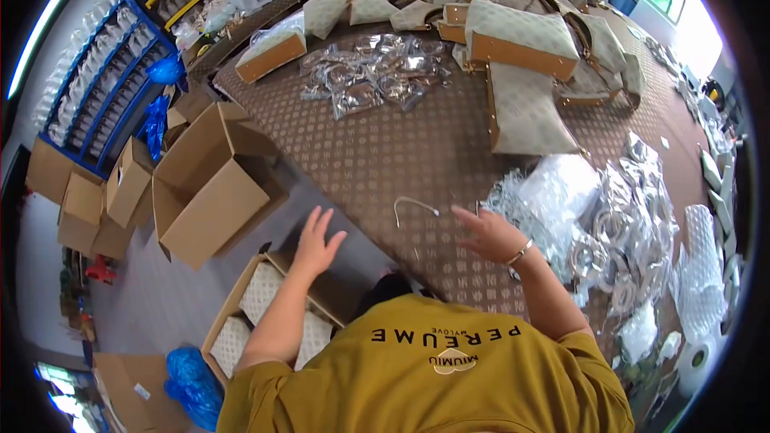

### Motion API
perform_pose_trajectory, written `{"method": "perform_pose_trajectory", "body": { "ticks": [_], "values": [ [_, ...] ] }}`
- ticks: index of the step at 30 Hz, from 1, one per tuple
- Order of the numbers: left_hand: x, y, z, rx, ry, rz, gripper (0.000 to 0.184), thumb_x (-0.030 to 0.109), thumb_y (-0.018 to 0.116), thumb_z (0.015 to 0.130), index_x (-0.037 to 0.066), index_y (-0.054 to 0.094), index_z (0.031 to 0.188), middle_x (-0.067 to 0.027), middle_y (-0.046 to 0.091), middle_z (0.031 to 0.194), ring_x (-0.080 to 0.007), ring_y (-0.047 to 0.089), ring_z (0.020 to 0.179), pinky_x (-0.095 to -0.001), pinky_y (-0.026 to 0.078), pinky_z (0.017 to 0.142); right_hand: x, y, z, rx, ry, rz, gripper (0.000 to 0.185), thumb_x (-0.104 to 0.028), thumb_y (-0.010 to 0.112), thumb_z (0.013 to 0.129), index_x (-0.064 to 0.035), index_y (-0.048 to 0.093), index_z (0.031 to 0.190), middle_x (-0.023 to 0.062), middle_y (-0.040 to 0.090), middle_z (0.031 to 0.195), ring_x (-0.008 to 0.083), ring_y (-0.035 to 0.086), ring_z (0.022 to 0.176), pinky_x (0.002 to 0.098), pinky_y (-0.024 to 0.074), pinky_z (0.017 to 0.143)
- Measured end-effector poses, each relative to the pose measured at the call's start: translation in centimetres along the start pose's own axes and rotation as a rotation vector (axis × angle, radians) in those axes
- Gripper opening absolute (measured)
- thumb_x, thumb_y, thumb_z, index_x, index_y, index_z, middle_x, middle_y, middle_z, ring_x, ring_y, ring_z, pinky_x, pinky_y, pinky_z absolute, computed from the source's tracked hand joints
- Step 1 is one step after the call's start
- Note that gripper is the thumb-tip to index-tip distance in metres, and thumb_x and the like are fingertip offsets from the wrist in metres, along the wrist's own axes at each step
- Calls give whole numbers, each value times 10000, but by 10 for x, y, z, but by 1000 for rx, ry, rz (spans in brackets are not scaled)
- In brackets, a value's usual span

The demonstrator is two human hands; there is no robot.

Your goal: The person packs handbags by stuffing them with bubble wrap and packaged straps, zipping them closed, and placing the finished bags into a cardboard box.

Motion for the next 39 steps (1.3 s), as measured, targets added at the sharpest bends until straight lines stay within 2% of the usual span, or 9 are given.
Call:
{"method": "perform_pose_trajectory", "body": {
  "ticks": [7,13,19,23,29,32,34,36,39],
  "values": [
    [-121,-46,251,160,54,56,534,355,613,807,107,470,1258,-208,357,1347,-351,359,1234,-399,349,983,53,-46,208,535,295,79,485,-309,525,876,-57,413,1276,274,555,977,426,518,933,433,422,814],
    [-223,-7,476,150,126,-102,533,412,558,832,115,466,1265,-198,312,1381,-375,335,1243,-396,311,1009,148,-66,408,526,511,50,520,-390,455,903,-41,407,1286,289,517,1128,421,486,1046,442,407,850],
    [-217,22,604,-42,297,-146,605,508,549,803,162,453,1290,-153,286,1415,-379,271,1284,-478,232,1043,204,-62,537,387,951,-316,587,-454,457,880,-163,306,1367,261,505,1186,444,488,1057,418,424,873],
    [-172,22,606,-477,91,155,642,580,549,764,211,474,1283,-97,344,1398,-355,214,1320,-574,131,1043,214,-30,529,119,910,-177,587,-330,514,857,-273,260,1383,268,487,1208,444,467,1094,414,400,929],
    [-154,-11,624,-1086,495,385,682,592,589,715,265,450,1298,-70,356,1395,-346,167,1337,-631,131,1013,131,4,462,34,703,-75,504,-279,527,839,-226,386,1320,247,561,1089,441,369,1191,473,380,928],
    [-136,33,671,-792,471,28,680,623,590,703,290,465,1282,-47,273,1438,-364,107,1345,-634,117,1015,112,1,439,203,579,46,496,-341,531,841,-201,413,1302,223,583,1050,427,419,1145,458,377,933],
    [-99,58,668,-307,441,63,640,600,655,647,239,570,1169,-47,265,1438,-366,118,1343,-636,152,1003,99,-5,434,220,720,113,507,-344,545,836,-188,417,1301,209,581,1066,430,421,1142,460,358,952],
    [-71,76,662,-393,407,154,612,557,682,640,213,588,1137,-75,279,1428,-368,137,1337,-583,179,1017,90,-13,428,241,958,203,531,-351,573,824,-163,423,1298,180,576,1099,435,427,1135,464,319,989],
    [-39,94,646,-530,291,374,557,471,736,625,160,622,1073,-132,307,1408,-374,175,1325,-477,233,1047,78,16,403,252,877,39,542,-370,569,825,-149,423,1298,188,587,1055,433,428,1131,503,281,997]
  ]
}}
Point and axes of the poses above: each hand's wrist, its own z-axis towards the middle knuckle, its own y-axis out of the palm, x = y × z, the point moved 1 cm from there along z, towards the middle knuckle
